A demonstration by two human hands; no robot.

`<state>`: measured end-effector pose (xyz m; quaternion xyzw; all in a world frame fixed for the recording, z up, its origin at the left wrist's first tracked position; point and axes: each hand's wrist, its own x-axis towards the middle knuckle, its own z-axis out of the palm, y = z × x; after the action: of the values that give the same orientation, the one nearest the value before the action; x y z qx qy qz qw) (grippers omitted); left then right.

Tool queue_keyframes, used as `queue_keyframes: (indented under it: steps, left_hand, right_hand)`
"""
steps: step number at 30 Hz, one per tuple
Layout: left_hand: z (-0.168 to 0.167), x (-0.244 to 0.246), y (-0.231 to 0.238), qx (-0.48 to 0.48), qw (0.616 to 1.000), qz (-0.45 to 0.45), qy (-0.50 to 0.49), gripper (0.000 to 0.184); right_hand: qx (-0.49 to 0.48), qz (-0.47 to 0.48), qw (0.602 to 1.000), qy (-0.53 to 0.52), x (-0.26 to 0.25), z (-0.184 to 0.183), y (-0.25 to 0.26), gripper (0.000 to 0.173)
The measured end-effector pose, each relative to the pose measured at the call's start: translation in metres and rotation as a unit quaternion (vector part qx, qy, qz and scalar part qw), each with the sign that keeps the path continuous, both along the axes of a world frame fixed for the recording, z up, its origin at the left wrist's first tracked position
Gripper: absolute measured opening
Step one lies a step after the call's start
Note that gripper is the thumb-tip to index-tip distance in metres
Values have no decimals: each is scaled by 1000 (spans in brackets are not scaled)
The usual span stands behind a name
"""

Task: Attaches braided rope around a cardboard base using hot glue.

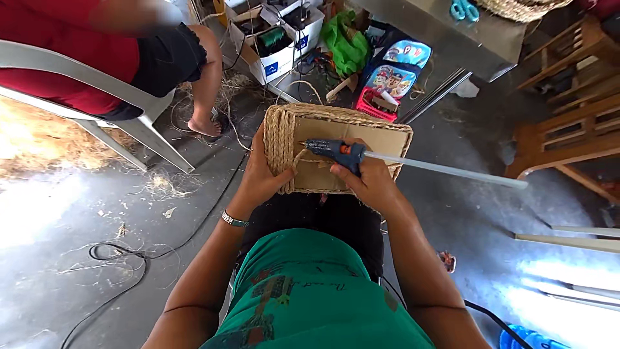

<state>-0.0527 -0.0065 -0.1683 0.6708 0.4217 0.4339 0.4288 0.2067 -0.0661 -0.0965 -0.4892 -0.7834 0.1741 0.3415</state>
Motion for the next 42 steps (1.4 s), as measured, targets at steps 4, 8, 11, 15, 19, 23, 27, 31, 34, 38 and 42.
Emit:
queue_keyframes:
  steps: [4, 8, 11, 15, 19, 23, 27, 31, 34, 38, 42]
  left_hand:
    - [2, -8, -2, -2, 1000, 10, 14, 111]
    - [-4, -19, 1, 3, 1000, 0, 13, 112]
    - [-8, -22, 4, 8, 1000, -14, 9, 114]
    - [-6, -15, 13, 59, 998, -3, 33, 120]
    - [30, 12, 3, 248, 960, 97, 86, 97]
    - [95, 64, -42, 396, 912, -3, 106, 39]
    - [113, 102, -42, 452, 861, -126, 197, 28]
    - [139, 107, -5, 413, 834, -256, 262, 19]
    - [165, 108, 21, 384, 804, -329, 314, 18]
    - [181, 117, 38, 372, 756, -403, 356, 17]
    - [188, 123, 38, 348, 745, -423, 381, 15]
  right_hand:
    - [20, -13, 1000, -9, -6, -11, -1, 41]
    - [44, -15, 999, -5, -16, -23, 3, 42]
    - [58, -19, 998, 10, -19, -34, 4, 42]
    - [55, -34, 997, 35, -11, -40, 7, 43]
    - [45, -20, 996, 71, -5, -44, 20, 40]
    - [70, -12, 995, 69, -4, -47, 19, 38]
    - [16, -27, 991, 130, -3, -38, 4, 28]
    - [96, -22, 993, 63, 1, -57, 16, 32]
    - [56, -13, 994, 90, -1, -53, 23, 40]
    - [49, -16, 994, 92, -2, -52, 25, 42]
    - [8, -18, 994, 111, 0, -50, 22, 42]
